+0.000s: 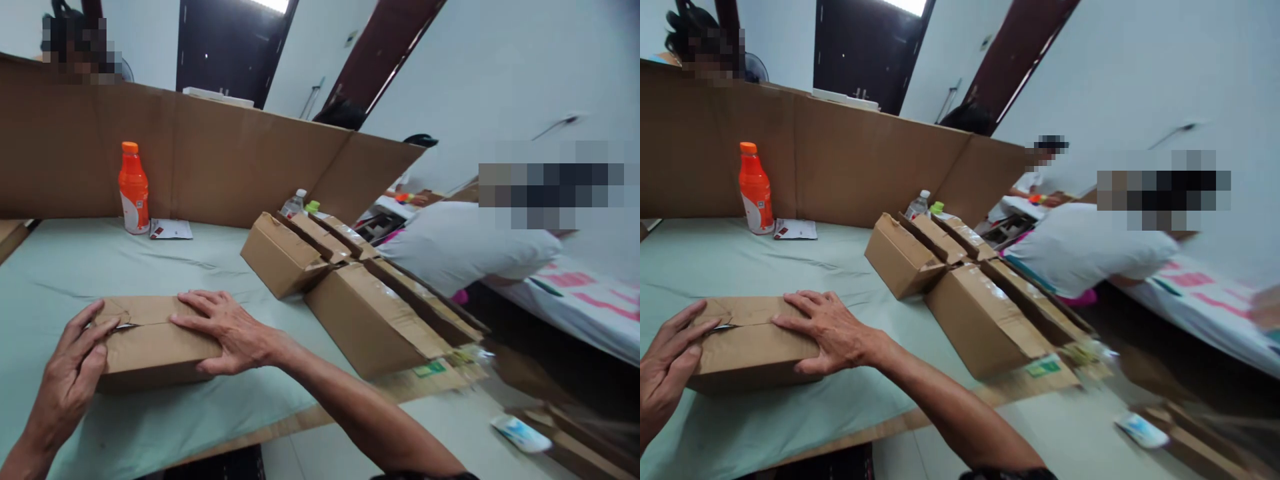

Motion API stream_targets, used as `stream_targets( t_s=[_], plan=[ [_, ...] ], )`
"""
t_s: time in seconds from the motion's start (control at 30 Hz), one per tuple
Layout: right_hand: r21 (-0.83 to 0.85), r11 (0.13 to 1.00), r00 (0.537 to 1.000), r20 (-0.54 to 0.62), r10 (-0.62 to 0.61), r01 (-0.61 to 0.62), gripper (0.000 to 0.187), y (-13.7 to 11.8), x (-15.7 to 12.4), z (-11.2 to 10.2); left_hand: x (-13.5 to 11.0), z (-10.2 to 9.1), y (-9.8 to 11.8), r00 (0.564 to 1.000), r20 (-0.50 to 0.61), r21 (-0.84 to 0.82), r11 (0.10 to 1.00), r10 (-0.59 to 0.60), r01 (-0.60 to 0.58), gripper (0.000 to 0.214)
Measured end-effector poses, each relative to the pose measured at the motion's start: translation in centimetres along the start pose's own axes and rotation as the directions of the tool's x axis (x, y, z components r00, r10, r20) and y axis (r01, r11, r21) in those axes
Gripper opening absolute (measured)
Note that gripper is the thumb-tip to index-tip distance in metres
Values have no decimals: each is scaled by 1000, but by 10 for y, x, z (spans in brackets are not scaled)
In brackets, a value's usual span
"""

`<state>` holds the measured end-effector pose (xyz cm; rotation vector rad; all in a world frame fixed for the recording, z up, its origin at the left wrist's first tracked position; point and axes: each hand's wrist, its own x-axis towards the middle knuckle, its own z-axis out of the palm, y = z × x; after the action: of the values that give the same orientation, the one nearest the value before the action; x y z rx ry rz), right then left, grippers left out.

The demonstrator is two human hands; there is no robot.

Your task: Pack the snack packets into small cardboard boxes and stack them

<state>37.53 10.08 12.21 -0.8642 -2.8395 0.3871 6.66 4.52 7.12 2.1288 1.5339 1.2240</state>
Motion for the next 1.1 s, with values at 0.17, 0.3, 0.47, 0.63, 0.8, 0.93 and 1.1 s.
stream_targets(
  t_s=[0.17, 0.3, 0.47, 0.63, 0.8, 0.93, 1.1],
  plan=[
    [10, 978, 971, -112, 210, -211, 84, -4, -69, 0, -6, 18, 16, 997, 76, -33, 999, -26, 29, 50],
    [-73, 823, 794, -323, 515, -563, 71, -4, -162, 16, -11, 36, 21, 987, 161, 10, 1000, -2, 1, 50],
    [-89, 383, 355, -610, 709, -919, 63, 0, -237, 39, -15, 67, 18, 935, 353, -32, 999, 39, -30, 41],
    [-108, 196, 217, -659, 720, -975, 61, 16, -233, 36, -29, 94, 8, 906, 360, 61, 963, 224, -262, 41],
    [-162, 174, 237, -659, 714, -971, 63, 24, -217, 25, -45, 88, -6, 905, 373, 150, 950, 202, -273, 41],
    [-180, 242, 300, -643, 704, -953, 62, 35, -228, 24, -51, 77, -19, 916, 353, 183, 947, 189, -265, 39],
    [-153, 384, 406, -501, 765, -911, 61, 53, -246, 7, -48, 81, -27, 899, 375, 151, 942, 226, -300, 37]
  ],
)
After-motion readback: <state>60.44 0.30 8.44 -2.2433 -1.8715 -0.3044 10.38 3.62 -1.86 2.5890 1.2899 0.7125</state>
